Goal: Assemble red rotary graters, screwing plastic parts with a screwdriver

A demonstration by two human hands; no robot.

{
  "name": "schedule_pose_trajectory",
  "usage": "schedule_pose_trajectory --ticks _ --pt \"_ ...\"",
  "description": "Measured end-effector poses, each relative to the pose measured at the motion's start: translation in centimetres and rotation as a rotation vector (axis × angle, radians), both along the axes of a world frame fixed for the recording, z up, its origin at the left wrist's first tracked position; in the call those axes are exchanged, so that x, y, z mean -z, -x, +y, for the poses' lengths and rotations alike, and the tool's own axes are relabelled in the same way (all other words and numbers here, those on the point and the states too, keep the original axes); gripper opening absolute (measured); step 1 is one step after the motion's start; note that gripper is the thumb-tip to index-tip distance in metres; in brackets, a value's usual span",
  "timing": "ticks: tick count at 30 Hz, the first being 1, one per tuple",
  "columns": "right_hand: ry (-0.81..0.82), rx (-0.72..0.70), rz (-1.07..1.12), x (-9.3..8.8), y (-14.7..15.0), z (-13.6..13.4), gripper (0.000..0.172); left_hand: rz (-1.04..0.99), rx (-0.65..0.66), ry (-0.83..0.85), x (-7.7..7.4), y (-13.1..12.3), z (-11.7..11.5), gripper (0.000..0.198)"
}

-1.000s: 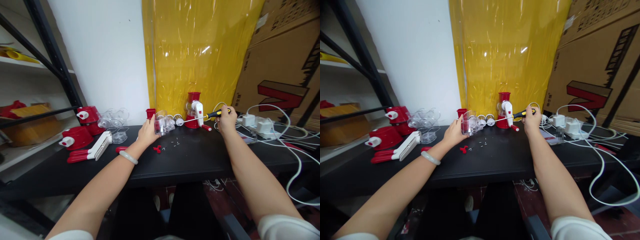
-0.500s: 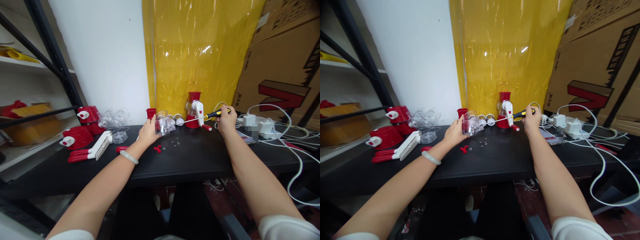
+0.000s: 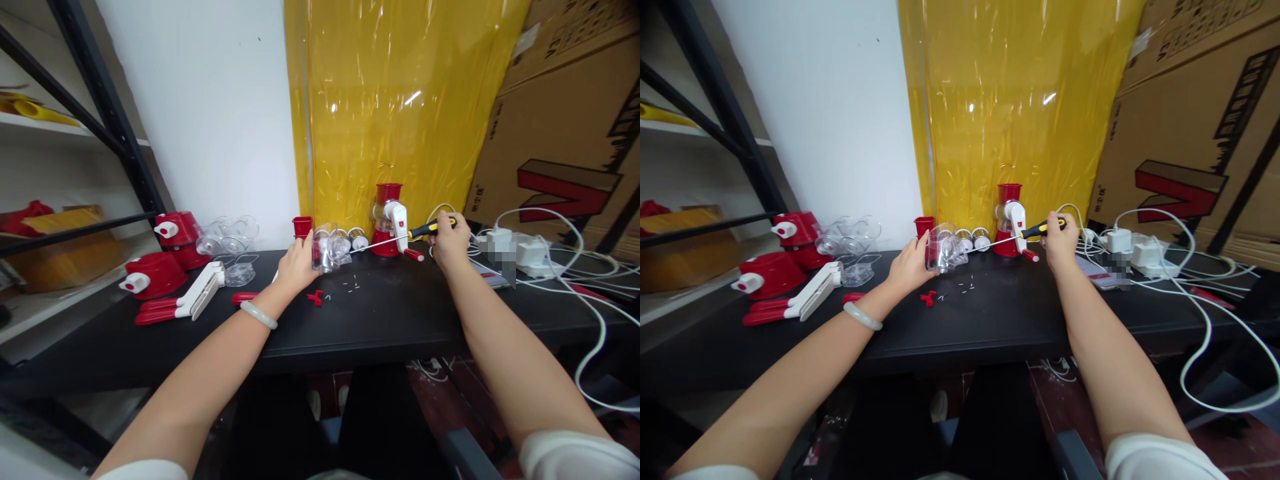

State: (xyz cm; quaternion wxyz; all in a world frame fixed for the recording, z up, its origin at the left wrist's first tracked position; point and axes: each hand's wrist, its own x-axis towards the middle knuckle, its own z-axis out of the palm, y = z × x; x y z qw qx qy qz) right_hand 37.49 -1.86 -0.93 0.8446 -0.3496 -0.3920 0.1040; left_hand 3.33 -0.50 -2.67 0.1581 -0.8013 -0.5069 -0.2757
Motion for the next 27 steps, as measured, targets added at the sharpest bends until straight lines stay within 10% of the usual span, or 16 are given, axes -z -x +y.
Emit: schedule_pose_trajectory --ticks 27 --pt "0.006 -0.023 -0.003 0.08 0.5 -0.02 0.043 -0.008 0.029 -0.005 0.13 -0.01 0.01 0.1"
